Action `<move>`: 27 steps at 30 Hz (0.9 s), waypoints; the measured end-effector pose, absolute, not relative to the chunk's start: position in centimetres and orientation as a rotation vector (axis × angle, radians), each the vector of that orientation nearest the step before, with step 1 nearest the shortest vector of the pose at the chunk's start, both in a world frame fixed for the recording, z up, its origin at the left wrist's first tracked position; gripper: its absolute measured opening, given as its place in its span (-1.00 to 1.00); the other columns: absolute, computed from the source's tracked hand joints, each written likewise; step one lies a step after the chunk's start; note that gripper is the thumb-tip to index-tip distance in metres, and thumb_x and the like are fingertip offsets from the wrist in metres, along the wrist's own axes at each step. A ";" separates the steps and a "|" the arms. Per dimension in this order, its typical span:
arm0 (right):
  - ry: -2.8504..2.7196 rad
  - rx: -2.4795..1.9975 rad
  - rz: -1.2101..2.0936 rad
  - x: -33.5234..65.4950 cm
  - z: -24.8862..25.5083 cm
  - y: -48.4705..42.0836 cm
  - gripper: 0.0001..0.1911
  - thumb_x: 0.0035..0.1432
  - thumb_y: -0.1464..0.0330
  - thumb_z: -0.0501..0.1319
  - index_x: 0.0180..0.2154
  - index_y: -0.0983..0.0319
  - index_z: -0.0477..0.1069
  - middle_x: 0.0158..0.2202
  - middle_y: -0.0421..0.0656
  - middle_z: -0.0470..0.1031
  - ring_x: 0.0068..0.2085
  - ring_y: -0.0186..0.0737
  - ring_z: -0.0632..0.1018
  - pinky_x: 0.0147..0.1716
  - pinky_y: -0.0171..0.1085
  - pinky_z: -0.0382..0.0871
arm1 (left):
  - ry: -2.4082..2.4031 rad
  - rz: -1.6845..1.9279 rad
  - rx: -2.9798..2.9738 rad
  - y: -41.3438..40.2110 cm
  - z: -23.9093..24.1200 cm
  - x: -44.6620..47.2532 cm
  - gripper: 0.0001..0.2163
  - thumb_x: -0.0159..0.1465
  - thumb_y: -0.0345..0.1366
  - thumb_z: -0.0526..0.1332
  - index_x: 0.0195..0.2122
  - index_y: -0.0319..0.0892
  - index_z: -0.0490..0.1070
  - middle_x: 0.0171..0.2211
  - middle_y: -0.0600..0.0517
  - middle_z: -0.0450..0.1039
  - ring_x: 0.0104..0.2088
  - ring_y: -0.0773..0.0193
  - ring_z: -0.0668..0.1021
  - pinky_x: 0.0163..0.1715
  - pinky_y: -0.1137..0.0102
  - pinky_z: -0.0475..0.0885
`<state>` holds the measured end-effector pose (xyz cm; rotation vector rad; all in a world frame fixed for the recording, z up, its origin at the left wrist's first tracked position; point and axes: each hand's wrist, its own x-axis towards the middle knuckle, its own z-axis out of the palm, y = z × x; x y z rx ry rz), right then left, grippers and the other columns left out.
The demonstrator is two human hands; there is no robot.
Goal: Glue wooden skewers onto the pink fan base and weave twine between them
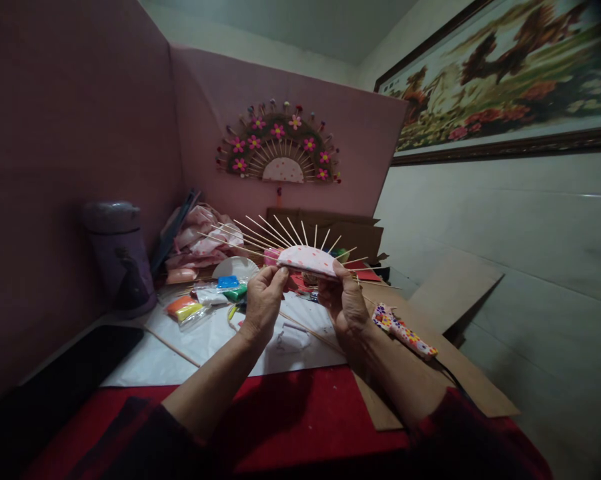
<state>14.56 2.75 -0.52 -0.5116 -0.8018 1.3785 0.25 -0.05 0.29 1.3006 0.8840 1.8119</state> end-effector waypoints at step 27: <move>-0.935 -0.530 1.091 14.3 0.3 2.2 -0.65 -0.15 0.14 0.40 -0.52 0.26 0.38 -0.65 -0.28 0.38 -0.63 -0.42 0.32 -0.67 -0.39 0.17 | 1.029 2.218 1.050 1.0 1.3 -1.5 -0.91 0.06 -0.38 0.15 -0.38 -0.19 0.37 -0.60 0.14 0.32 -0.59 0.40 0.34 -0.54 0.48 0.23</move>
